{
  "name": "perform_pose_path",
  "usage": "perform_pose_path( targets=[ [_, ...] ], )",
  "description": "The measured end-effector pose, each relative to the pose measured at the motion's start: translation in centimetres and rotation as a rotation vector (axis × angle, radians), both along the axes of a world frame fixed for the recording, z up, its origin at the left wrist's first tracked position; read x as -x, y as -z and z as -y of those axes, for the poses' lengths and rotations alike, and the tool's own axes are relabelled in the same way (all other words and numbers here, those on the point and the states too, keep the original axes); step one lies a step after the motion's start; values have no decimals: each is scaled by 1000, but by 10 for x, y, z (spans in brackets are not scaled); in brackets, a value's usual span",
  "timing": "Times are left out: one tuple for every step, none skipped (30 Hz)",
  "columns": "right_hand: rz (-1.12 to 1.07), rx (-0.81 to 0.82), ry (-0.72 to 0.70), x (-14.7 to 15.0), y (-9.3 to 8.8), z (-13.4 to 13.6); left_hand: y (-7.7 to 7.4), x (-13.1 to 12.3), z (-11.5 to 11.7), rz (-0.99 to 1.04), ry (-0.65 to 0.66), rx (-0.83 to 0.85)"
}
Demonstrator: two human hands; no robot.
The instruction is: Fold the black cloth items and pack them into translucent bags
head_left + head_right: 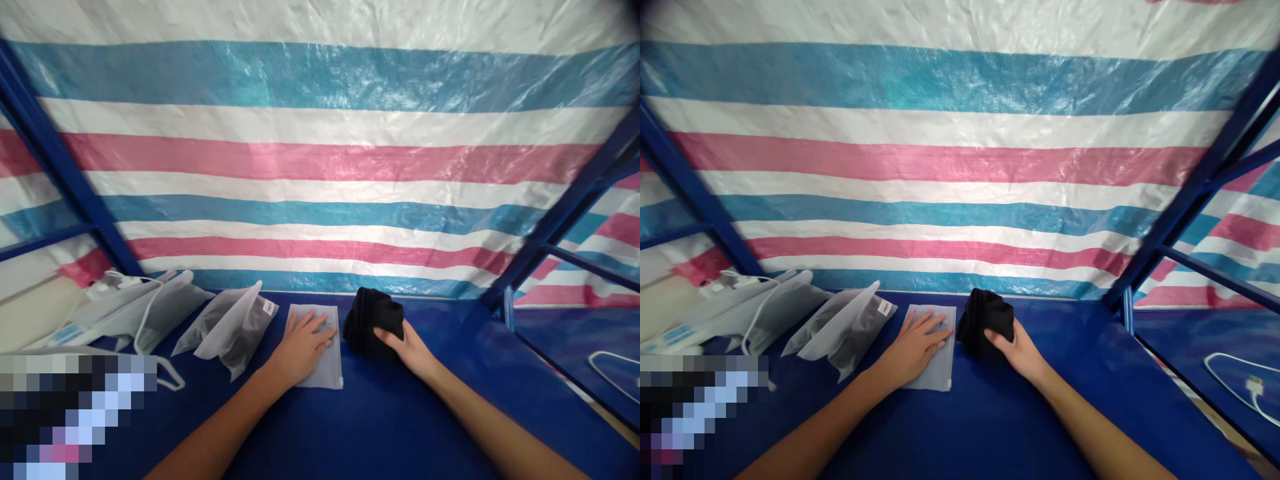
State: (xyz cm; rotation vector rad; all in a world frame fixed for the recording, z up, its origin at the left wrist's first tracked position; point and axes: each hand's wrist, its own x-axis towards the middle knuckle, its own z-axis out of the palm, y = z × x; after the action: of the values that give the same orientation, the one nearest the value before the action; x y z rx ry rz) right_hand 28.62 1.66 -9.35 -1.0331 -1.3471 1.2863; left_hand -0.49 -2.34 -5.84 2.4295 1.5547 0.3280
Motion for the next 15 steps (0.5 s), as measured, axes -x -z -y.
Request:
perform_pose_path(
  targets=[
    [75,-94,9,2,1,2,0,-1,1,-2,-3,-8],
    [153,-191,27,4,2,4,0,-2,3,-3,0,-16],
    [230,-287,56,5,1,6,-1,-3,4,-3,8,-23],
    [306,-379,86,6,0,8,-1,-4,6,-4,20,-27],
    [382,-467,113,6,-2,9,-1,-4,9,-8,39,-28],
    [455,-551,127,6,-5,11,-1,-5,11,-14,61,-26],
    [520,-632,126,5,-8,13,0,-6,13,-22,81,-20],
    [579,-708,110,4,-12,14,0,-7,15,-31,97,-14],
    [636,-777,77,4,-15,16,1,-9,17,-39,108,-11],
    [693,-839,36,3,-18,17,3,-12,19,-43,112,-14],
    [748,-894,-5,4,-21,20,4,-14,20,-44,113,-23],
    [797,-938,-51,6,-24,22,5,-16,21,-42,112,-35],
    [838,-972,-102,8,-27,26,7,-18,22,-40,114,-49],
    [871,-995,-161,11,-30,29,8,-20,22,-41,119,-64],
    [896,-1010,-221,14,-33,33,9,-21,23,-44,127,-78]
  ],
)
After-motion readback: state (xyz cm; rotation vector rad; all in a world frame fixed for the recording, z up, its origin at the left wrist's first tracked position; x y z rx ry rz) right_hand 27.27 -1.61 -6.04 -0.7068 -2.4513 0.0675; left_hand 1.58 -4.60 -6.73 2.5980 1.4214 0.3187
